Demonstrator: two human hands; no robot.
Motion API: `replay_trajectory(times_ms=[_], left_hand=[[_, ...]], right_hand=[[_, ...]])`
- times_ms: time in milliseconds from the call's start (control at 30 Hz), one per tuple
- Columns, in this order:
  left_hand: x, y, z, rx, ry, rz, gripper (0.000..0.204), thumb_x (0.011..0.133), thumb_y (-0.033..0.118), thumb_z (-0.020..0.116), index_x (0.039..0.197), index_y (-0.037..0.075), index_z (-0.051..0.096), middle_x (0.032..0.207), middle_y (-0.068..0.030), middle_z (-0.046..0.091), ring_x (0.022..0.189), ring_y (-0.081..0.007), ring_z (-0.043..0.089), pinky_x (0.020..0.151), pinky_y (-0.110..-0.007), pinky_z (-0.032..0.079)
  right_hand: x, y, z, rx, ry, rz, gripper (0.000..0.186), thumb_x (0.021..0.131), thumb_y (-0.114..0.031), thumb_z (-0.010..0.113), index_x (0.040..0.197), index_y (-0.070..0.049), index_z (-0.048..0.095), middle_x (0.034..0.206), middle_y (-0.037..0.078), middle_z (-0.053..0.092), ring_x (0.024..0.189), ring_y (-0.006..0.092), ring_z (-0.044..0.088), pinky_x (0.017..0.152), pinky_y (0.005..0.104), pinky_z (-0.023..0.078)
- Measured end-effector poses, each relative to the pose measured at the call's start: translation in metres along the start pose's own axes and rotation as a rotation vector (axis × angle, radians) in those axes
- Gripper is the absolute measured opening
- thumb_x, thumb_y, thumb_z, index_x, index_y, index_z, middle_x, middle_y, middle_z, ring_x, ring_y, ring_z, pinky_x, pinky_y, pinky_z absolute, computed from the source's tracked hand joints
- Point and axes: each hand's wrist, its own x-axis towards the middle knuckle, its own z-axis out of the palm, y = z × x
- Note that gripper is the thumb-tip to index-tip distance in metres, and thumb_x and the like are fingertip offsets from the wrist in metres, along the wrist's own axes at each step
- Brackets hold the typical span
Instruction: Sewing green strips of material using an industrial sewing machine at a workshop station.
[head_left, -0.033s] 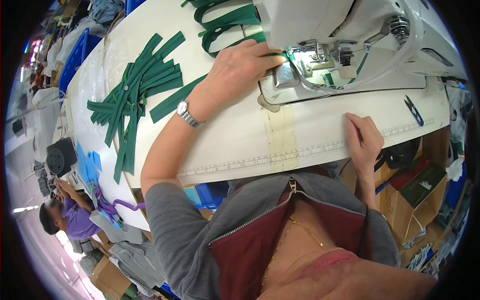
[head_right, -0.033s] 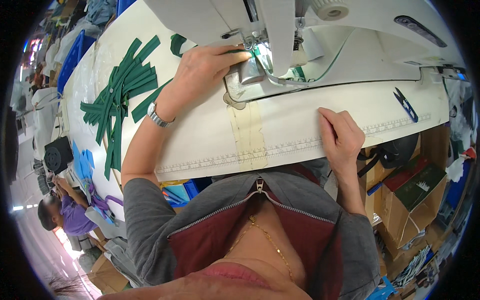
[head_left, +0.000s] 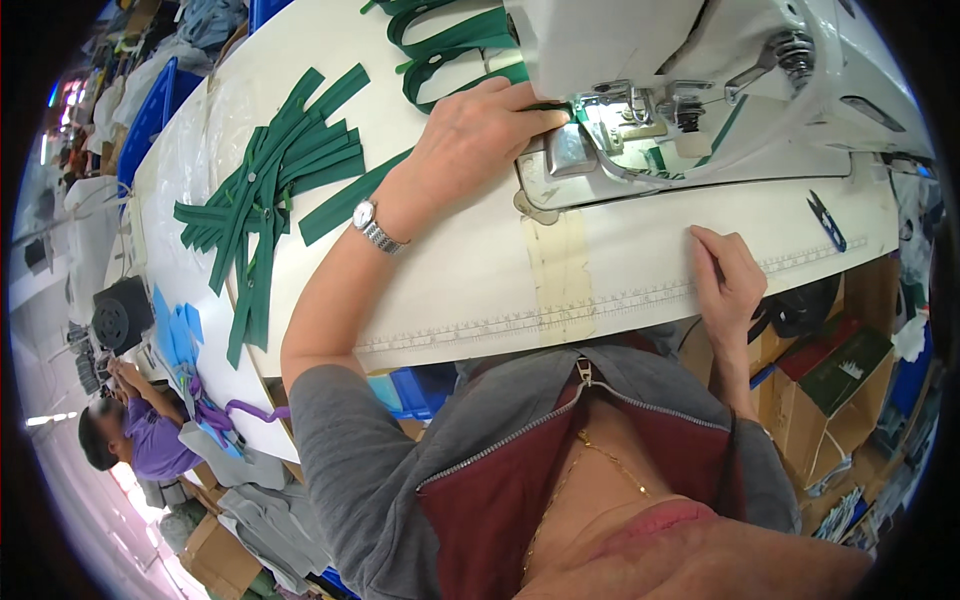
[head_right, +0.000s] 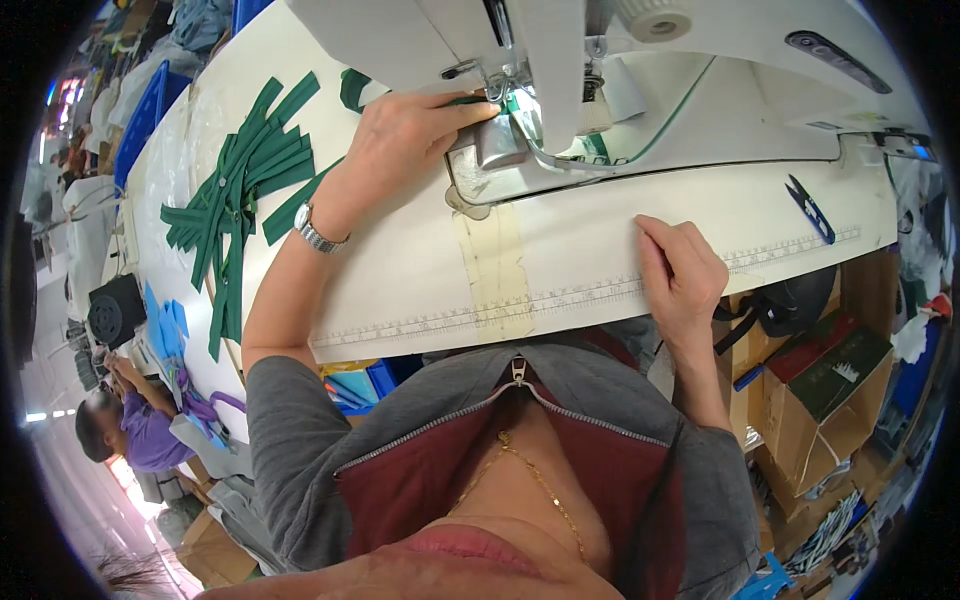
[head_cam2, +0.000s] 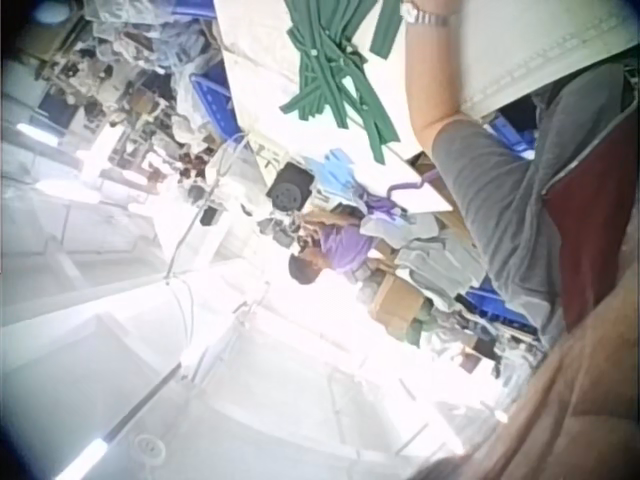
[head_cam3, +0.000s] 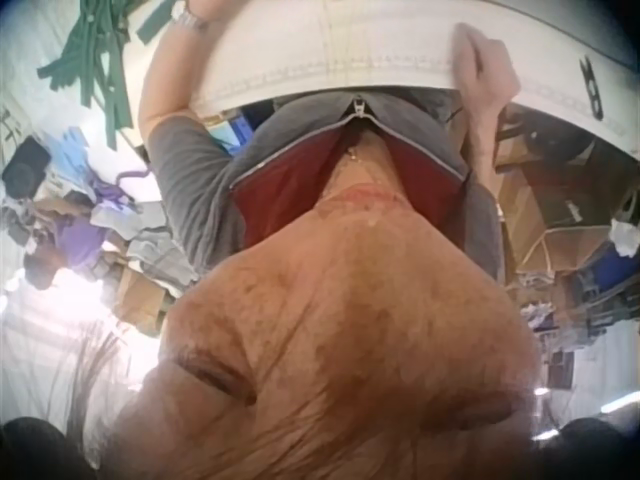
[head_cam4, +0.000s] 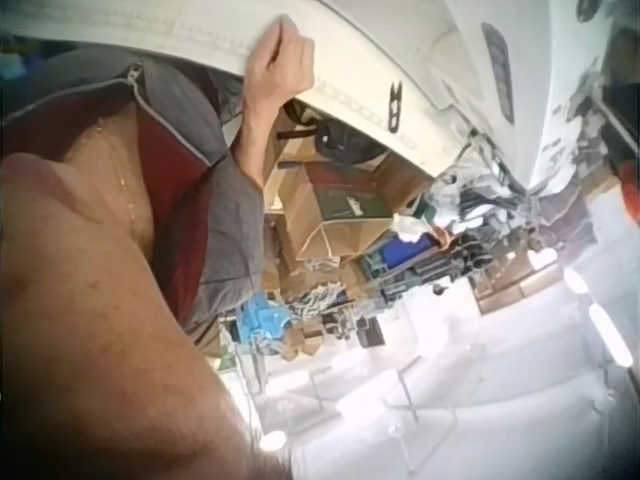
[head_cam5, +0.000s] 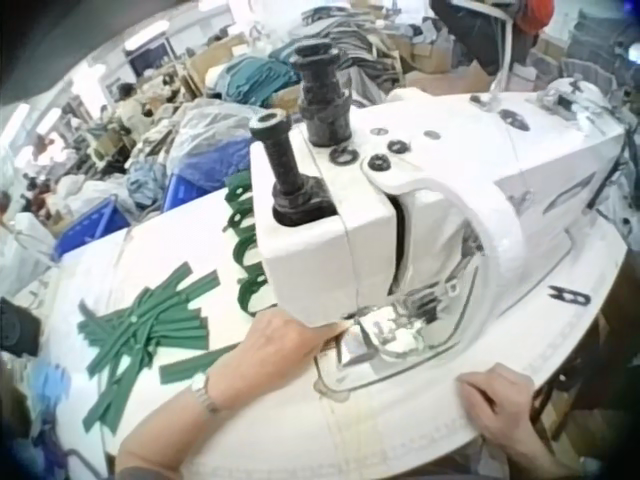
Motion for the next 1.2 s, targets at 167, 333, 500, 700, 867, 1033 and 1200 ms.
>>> replay_trajectory(times_ms=[167, 333, 500, 700, 867, 1033, 1200], left_hand=[[-0.002, -0.001, -0.006, 0.074, -0.033, -0.059, 0.030, 0.072, 0.002, 0.058, 0.098, 0.013, 0.067, 0.106, 0.0001, 0.060, 0.080, -0.0206, 0.057, 0.063, -0.031, 0.049], [-0.023, -0.006, -0.024, 0.099, 0.056, -0.142, 0.036, 0.069, -0.001, 0.059, 0.102, 0.013, 0.064, 0.111, -0.0023, 0.058, 0.084, -0.0213, 0.059, 0.066, -0.032, 0.050], [-0.042, -0.003, -0.042, 0.018, 0.018, -0.315, 0.040, 0.070, 0.000, 0.062, 0.107, 0.014, 0.063, 0.118, -0.0041, 0.055, 0.079, -0.0224, 0.061, 0.067, -0.032, 0.050], [-0.045, -0.017, -0.046, -0.399, 0.012, -0.416, 0.043, 0.072, -0.002, 0.063, 0.112, 0.013, 0.061, 0.124, -0.0012, 0.053, 0.078, -0.0133, 0.057, 0.069, -0.027, 0.049], [-0.035, -0.005, -0.046, -1.349, 0.197, -0.612, 0.045, 0.081, -0.003, 0.056, 0.125, 0.006, 0.050, 0.129, -0.0085, 0.050, 0.100, -0.0133, 0.056, 0.076, -0.024, 0.048], [-0.016, 0.021, -0.028, -1.768, 0.518, -0.745, 0.033, 0.083, -0.006, 0.055, 0.114, 0.005, 0.054, 0.117, -0.0104, 0.055, 0.097, -0.0191, 0.057, 0.081, -0.032, 0.052], [-0.024, 0.002, -0.019, -1.855, 0.707, -0.532, 0.027, 0.083, -0.008, 0.052, 0.107, 0.002, 0.055, 0.114, -0.0125, 0.057, 0.101, -0.0230, 0.056, 0.087, -0.033, 0.049]], right_hand=[[0.000, 0.000, 0.001, 0.012, 0.005, 0.009, 0.014, 0.075, 0.003, 0.063, 0.089, 0.000, 0.065, 0.062, 0.007, 0.051, 0.050, 0.0144, 0.047, 0.046, 0.0242, 0.036], [0.000, -0.003, -0.001, 0.045, 0.004, 0.055, 0.013, 0.077, 0.002, 0.062, 0.090, 0.000, 0.065, 0.065, 0.008, 0.053, 0.053, 0.0152, 0.049, 0.048, 0.0241, 0.037], [-0.003, -0.004, -0.003, 0.077, 0.010, 0.097, 0.013, 0.079, 0.000, 0.061, 0.091, 0.000, 0.064, 0.070, 0.009, 0.057, 0.058, 0.0148, 0.051, 0.053, 0.0232, 0.040], [0.001, -0.016, 0.003, 0.186, 0.032, 0.075, 0.013, 0.079, -0.001, 0.061, 0.092, 0.001, 0.064, 0.080, 0.008, 0.060, 0.063, 0.0123, 0.053, 0.056, 0.0214, 0.041], [0.028, -0.072, 0.047, 0.589, -0.264, 0.105, 0.029, 0.078, -0.015, 0.067, 0.102, 0.001, 0.062, 0.089, 0.010, 0.062, 0.069, 0.0132, 0.057, 0.059, 0.0239, 0.046], [0.034, -0.086, 0.080, 0.670, -0.434, 0.131, 0.033, 0.079, -0.020, 0.065, 0.102, 0.003, 0.060, 0.083, 0.010, 0.063, 0.067, 0.0139, 0.057, 0.063, 0.0253, 0.047], [0.020, -0.072, 0.077, 0.795, -0.485, 0.331, 0.024, 0.083, -0.015, 0.059, 0.100, 0.003, 0.057, 0.077, 0.006, 0.062, 0.064, 0.0094, 0.055, 0.061, 0.0222, 0.045]])
